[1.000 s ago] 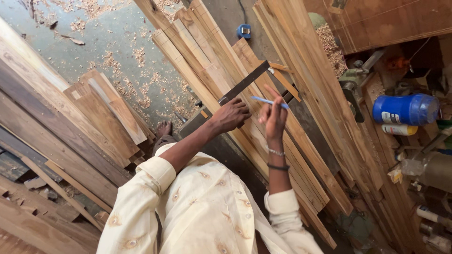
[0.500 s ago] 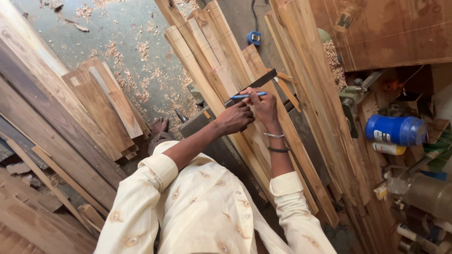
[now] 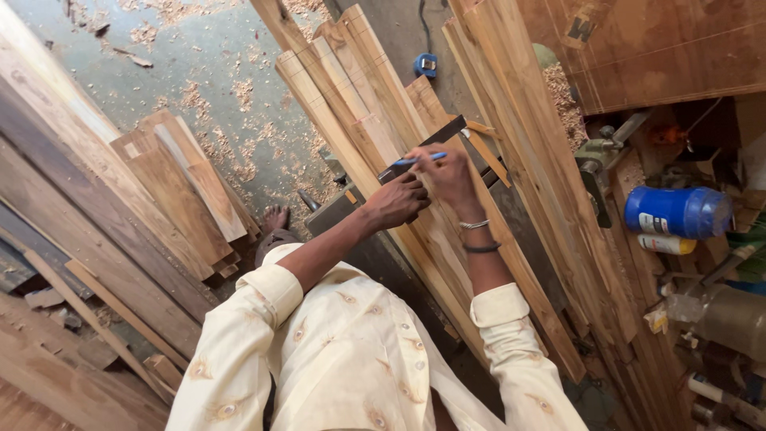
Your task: The person uses a metal square and a blue pencil to mark straight lines across a stack of wooden planks. They repeatedly align the square, draw a line, and then shift the planks to mark the next section. The process is repeated for several planks, some of which have pink ends.
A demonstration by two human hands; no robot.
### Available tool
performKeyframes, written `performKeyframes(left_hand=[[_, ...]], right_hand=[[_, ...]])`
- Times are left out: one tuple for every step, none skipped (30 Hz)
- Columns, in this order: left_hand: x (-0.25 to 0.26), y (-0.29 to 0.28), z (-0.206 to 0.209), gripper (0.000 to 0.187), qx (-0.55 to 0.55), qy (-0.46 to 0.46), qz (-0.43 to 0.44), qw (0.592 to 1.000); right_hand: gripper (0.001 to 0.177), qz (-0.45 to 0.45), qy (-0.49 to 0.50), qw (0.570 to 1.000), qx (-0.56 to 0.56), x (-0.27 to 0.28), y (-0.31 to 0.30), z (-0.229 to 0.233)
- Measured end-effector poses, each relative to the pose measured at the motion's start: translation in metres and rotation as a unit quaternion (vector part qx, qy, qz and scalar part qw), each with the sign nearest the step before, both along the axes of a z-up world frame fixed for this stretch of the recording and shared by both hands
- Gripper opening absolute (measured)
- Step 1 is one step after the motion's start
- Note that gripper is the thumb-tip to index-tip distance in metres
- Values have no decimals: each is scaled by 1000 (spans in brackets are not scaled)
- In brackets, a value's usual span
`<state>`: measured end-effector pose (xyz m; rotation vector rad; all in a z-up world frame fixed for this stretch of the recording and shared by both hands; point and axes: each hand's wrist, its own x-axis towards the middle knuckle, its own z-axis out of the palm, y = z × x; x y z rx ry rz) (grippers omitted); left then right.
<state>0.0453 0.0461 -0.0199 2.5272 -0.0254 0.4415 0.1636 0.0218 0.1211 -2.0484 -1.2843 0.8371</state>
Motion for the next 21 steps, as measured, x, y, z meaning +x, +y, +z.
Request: performKeyframes(left_hand=[[1,0,0,29,8,-7,6,1000],[2,-1,0,30,4,-9,3,1000],[3,-1,0,31,-1,-11,-1,1000],[1,-1,-1,33,-6,-10,-3,1000],[1,0,-2,33,-3,-7,-4,1000],[2,0,-2,34,-1,-5,-7,1000],[2,0,-3,35,2,-2,-10,1000],[2,-1,-3,35,-3,-15,-4,1000],[1,-1,-4,36,-8,-28,1,1000],[2,-1,-4,37,-12,-42,6,999],[2,-2,-3,37,-9,-34,3,999],[2,-1,-2,38,-4,-25,1,1000],[2,-1,-1,38,1,-16,0,1000],[1,0,0,36,5,-5,-2,1000],[1,1,0,33,9,7,-4,1000],[1,0,0,31,13,18,-7,1000],[2,-1,0,32,10,9,-2,1000],[3,-2,-1,33,8,0,1,1000],[4,-3,-2,35,5,-8,4,1000],[4,-3,-3,32,2,0,3,1000],[5,-2,-3,29,-1,9,3,1000]], right_hand=[[26,12,-2,1000,-4,-1,-2,-1],[26,8,14,1000,8,1,0,-1],[27,4,30,999,21,3,2,-2],[27,2,50,998,32,6,4,-2],[27,-4,-9,1000,24,11,7,1],[28,-12,-67,998,14,17,7,6],[29,-20,-125,992,3,20,7,9],[30,-37,-116,992,24,19,6,11],[32,-54,-107,992,45,15,2,12],[35,-70,-98,990,67,12,-4,11],[35,-95,-97,987,80,7,-14,8],[35,-120,-96,984,95,0,-26,3],[36,-144,-95,979,109,-6,-40,-4],[34,-172,-74,972,140,-15,-55,-14],[33,-200,-53,963,171,-25,-72,-23],[31,-241,-47,956,163,-37,-88,-33],[31,-281,-41,946,154,-46,-102,-40],[31,-253,-68,955,139,-56,-116,-44],[33,-224,-95,962,123,-66,-127,-46],[36,-198,-121,967,107,-74,-133,-48],[45,-165,-174,964,111,-78,-133,-50]])
